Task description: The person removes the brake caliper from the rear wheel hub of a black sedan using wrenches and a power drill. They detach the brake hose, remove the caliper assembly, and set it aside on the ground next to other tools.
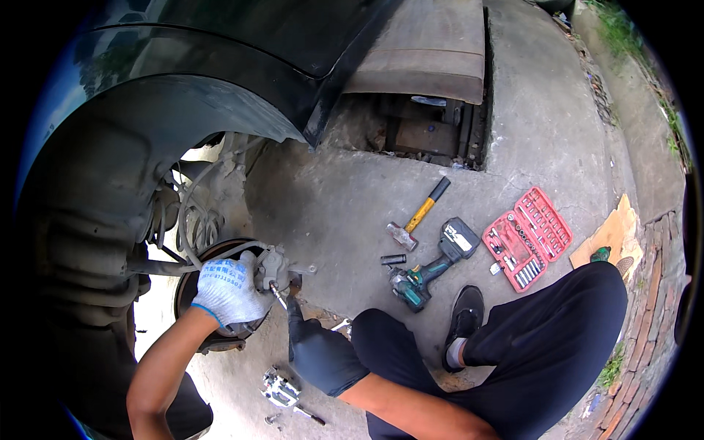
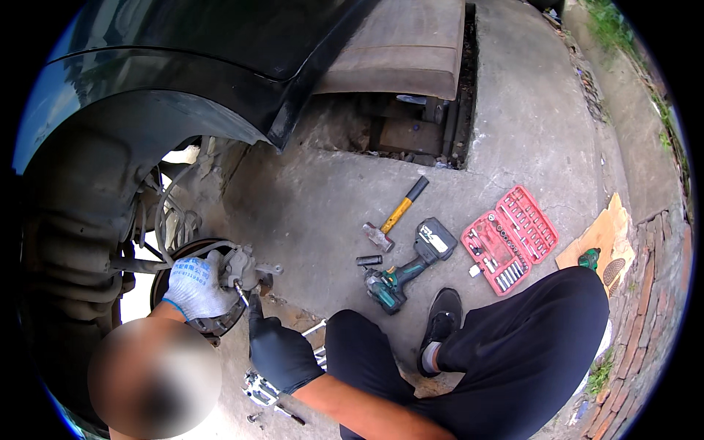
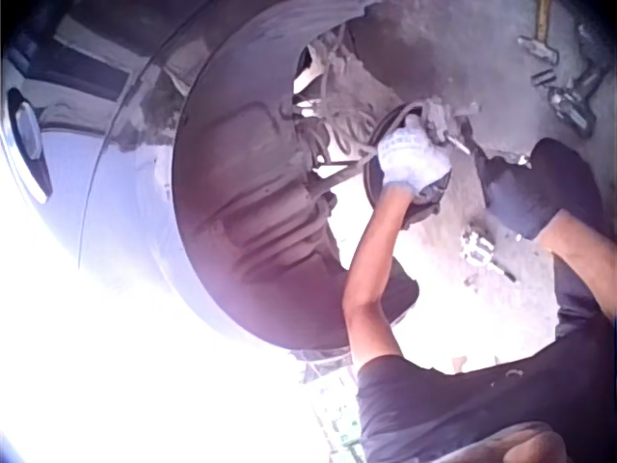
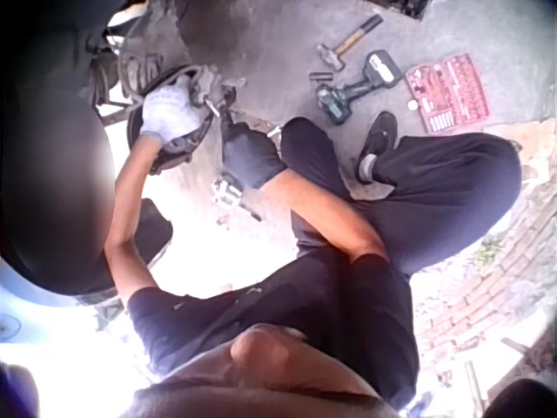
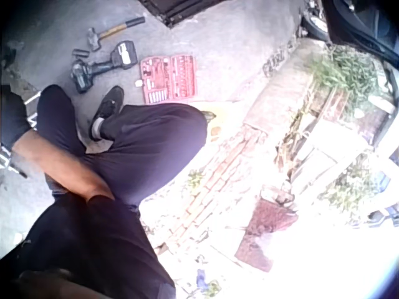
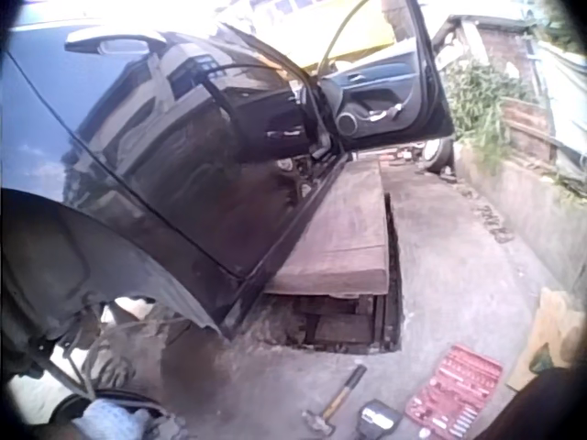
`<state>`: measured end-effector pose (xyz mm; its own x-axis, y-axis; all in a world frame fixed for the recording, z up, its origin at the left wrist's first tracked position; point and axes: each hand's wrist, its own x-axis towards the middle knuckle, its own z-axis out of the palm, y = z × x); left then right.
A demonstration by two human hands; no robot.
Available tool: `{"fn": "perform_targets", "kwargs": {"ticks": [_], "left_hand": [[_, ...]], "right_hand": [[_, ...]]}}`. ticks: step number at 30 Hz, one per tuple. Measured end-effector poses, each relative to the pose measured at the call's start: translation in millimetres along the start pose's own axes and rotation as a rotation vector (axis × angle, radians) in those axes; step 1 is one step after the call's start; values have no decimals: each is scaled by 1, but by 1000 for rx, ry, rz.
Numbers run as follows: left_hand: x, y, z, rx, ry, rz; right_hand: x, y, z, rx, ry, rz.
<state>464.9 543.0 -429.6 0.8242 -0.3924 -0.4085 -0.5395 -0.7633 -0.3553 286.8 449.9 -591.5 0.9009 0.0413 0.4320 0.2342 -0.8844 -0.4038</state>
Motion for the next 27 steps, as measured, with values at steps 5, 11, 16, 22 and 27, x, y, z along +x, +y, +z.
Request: {"fn": "perform_targets", "kwargs": {"ticks": [5,11,16,22,27], "left_hand": [[2,1,0,13,17,20],[1,0,2,20,65,25],[3,11,-7,-25,3,-81],[10,21,-12,-26,15,-103],[8,20,-4,-42,37,-79]], "right_hand": [[2,12,5,-36,24,-16],[2,15,11,-105,59,-20],[9,33,14,-102,66,-50],[10,43,19,-79,64,-16],[11,72,33,3,47,-71]]}}
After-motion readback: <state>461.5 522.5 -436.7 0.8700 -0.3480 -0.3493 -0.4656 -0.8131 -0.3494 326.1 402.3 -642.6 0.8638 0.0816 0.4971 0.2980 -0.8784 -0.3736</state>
